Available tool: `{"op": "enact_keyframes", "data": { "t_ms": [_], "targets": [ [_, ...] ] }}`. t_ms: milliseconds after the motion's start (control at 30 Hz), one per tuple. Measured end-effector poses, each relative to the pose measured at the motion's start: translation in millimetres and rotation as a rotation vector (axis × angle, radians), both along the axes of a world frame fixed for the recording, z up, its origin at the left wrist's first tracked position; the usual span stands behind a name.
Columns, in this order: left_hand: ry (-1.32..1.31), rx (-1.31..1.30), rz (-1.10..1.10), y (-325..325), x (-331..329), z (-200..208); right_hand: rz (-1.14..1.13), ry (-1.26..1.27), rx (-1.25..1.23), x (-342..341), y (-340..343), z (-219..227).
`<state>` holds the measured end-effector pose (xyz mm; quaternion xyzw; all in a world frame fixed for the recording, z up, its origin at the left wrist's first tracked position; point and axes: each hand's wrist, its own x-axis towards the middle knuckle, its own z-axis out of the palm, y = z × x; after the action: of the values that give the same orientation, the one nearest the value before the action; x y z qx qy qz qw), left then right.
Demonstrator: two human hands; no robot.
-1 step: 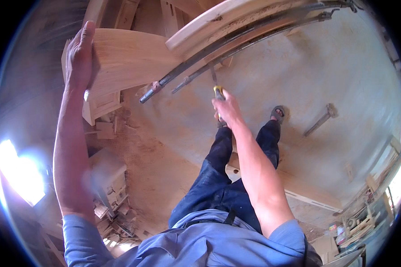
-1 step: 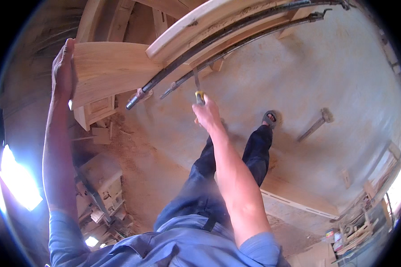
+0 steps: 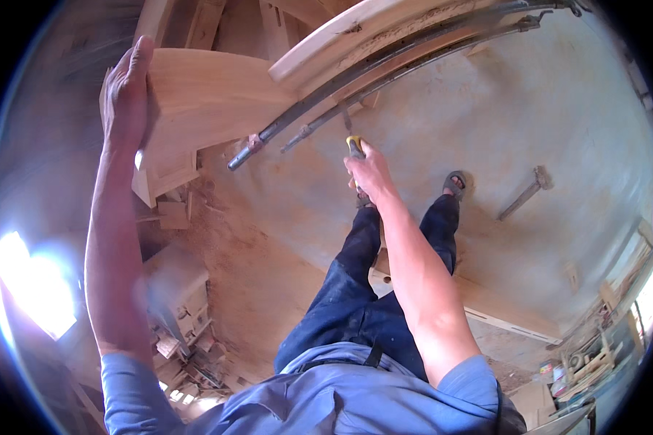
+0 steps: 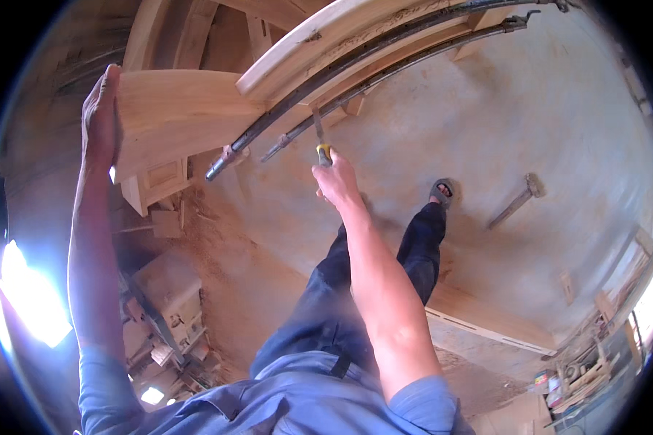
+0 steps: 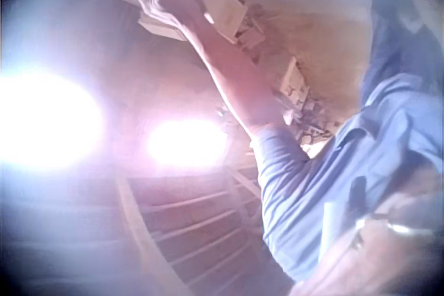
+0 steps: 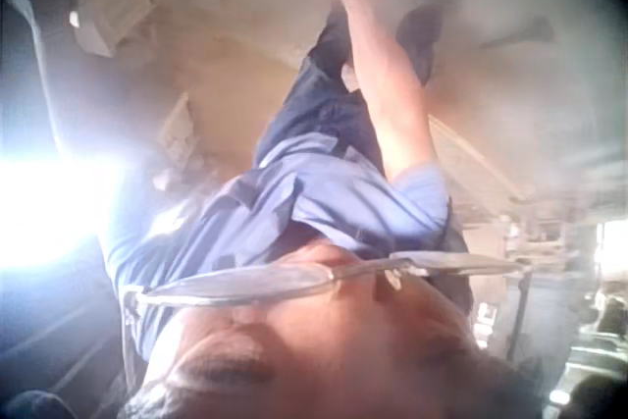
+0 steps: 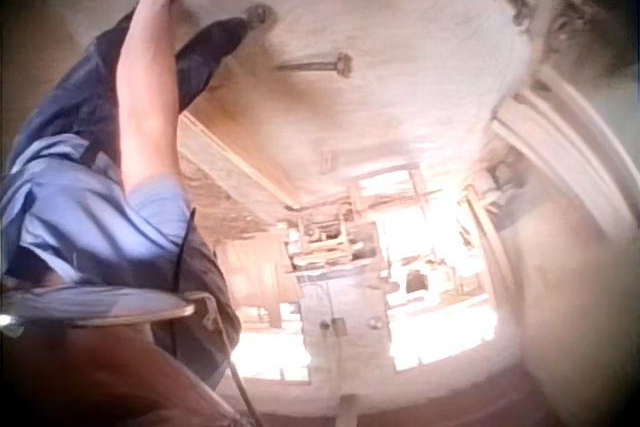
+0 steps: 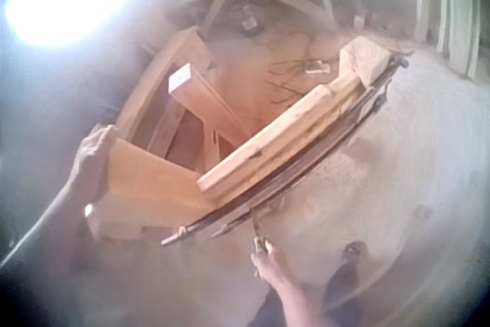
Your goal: The person assembles a wooden piece with a carved design by inserting two metal rods into pre-drilled holes and securing them with clamps. They then retrieve a small cardboard box, open it, and scoop sawdust from the floor into the box.
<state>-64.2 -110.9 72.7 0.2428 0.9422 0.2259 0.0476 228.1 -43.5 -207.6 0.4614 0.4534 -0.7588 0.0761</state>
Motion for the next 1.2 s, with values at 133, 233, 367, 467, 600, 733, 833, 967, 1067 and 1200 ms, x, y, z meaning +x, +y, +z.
{"op": "enact_keyframes", "data": {
  "t_ms": [133,233,367,467,600,733,833,967,1067,1200],
  "targets": [
    [-0.007,-0.002,0.007,7,13,2,0.082,-0.085,0.03,-29,-1,-26],
    [-0.027,0.0,-0.003,1,8,1,0.121,-0.051,0.048,-41,-1,-40],
    [-0.035,0.026,-0.01,4,11,2,0.147,-0.074,0.02,-53,-1,-51],
    [0.003,0.015,-0.006,0,10,3,0.188,-0.055,0.053,-56,2,-57],
    [-0.021,0.037,0.003,1,10,-2,0.245,-0.028,0.045,-52,17,-67],
    [-0.04,0.012,0.008,1,6,-1,0.213,0.049,-0.029,-51,23,-68],
    [-0.046,0.037,0.011,2,7,-1,0.189,0.103,-0.092,-49,30,-59],
    [-0.036,0.032,0.015,4,11,-2,0.179,0.121,-0.104,-38,31,-43],
    [-0.045,0.036,-0.001,2,8,-1,0.179,0.167,-0.136,-34,33,-38],
    [-0.068,0.072,-0.007,3,8,-2,0.134,0.208,-0.151,-23,31,-21]
  ]
}}
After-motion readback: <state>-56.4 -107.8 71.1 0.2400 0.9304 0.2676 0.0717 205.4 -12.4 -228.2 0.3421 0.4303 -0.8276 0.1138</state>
